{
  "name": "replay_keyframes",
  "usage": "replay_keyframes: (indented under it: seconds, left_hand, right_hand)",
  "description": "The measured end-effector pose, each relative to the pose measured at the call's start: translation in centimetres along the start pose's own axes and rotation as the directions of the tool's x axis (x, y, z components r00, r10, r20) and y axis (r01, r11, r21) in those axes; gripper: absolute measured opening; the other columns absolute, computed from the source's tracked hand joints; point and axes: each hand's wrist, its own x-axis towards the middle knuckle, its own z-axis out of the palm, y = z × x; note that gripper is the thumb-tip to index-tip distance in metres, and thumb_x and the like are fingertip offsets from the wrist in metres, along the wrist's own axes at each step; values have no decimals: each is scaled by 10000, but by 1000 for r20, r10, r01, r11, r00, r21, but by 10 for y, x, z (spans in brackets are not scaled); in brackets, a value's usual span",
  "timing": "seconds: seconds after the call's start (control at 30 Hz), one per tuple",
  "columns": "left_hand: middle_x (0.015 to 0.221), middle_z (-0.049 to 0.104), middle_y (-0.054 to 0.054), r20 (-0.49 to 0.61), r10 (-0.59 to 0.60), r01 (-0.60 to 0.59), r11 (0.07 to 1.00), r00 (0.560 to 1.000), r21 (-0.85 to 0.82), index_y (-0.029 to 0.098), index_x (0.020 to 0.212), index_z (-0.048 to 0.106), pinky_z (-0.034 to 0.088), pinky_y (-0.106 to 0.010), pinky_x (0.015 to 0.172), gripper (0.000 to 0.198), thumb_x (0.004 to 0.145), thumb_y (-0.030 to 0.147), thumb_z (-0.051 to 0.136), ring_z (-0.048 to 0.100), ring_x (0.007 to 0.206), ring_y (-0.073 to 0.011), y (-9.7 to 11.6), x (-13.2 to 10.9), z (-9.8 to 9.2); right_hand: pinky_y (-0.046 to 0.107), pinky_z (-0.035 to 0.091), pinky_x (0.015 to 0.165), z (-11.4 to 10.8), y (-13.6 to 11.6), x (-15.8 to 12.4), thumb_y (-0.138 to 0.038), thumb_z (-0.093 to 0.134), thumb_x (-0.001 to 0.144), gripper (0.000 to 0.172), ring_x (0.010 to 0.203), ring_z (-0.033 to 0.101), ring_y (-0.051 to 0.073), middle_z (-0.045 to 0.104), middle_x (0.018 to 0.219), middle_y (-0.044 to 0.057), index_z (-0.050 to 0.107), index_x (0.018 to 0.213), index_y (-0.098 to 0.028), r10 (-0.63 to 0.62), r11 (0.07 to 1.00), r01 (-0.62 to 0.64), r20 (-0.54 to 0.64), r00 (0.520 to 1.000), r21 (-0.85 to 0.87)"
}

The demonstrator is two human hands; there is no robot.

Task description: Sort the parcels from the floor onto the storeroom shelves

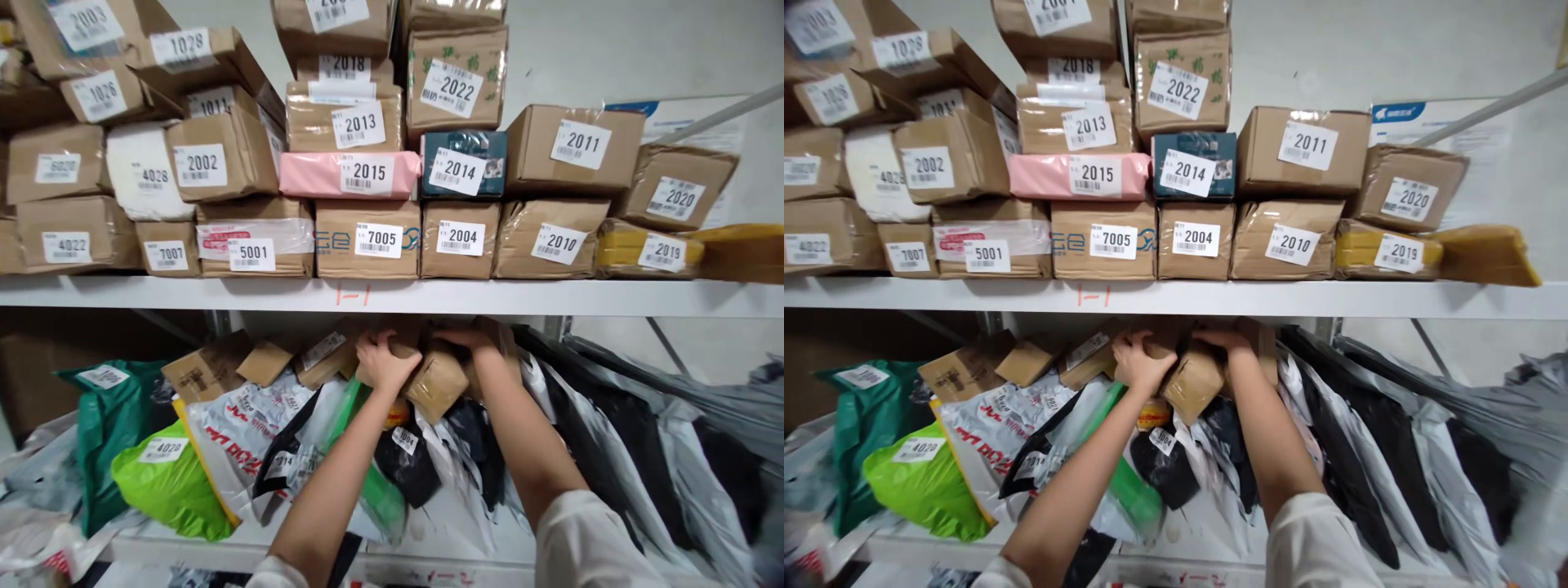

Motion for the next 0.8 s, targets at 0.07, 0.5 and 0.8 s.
replay_keyframes:
  seconds: [0.07, 0.5, 0.8]
  left_hand:
    - [1301, 428, -146, 90, 78, -82, 996, 993, 41, 249, 1064, 680, 380, -508, 1033, 564, 557, 405, 871, 435, 1221, -378, -5, -6, 1]
    - [1612, -128, -252, 274, 263, -277, 961, 925, 15, 207, 1542, 314, 103, -750, 1129, 1082, 678, 683, 759, -19, 1494, -512, -40, -55, -16]
    - [1643, -88, -219, 255, 305, -303, 952, 918, -48, 229, 1496, 411, 116, -756, 1135, 784, 826, 501, 714, 37, 1503, -497, -38, -81, -30]
  right_hand:
    - [325, 523, 970, -1, 2, 0, -311, 608, 876, 394, 1103, 654, 198, 706, 1247, 61, 647, 1246, -181, -18, 998, 19, -17, 1000, 56]
    - [632, 254, 1143, 46, -4, -165, -744, 628, 760, 882, 1412, 262, 431, 301, 1523, 220, 486, 1428, -186, -86, 956, -105, -604, 792, -273]
    - [588, 384, 984, 36, 7, -127, -611, 663, 747, 835, 1127, 506, 455, 579, 1189, 275, 534, 1348, -46, 335, 806, -577, -699, 632, -136]
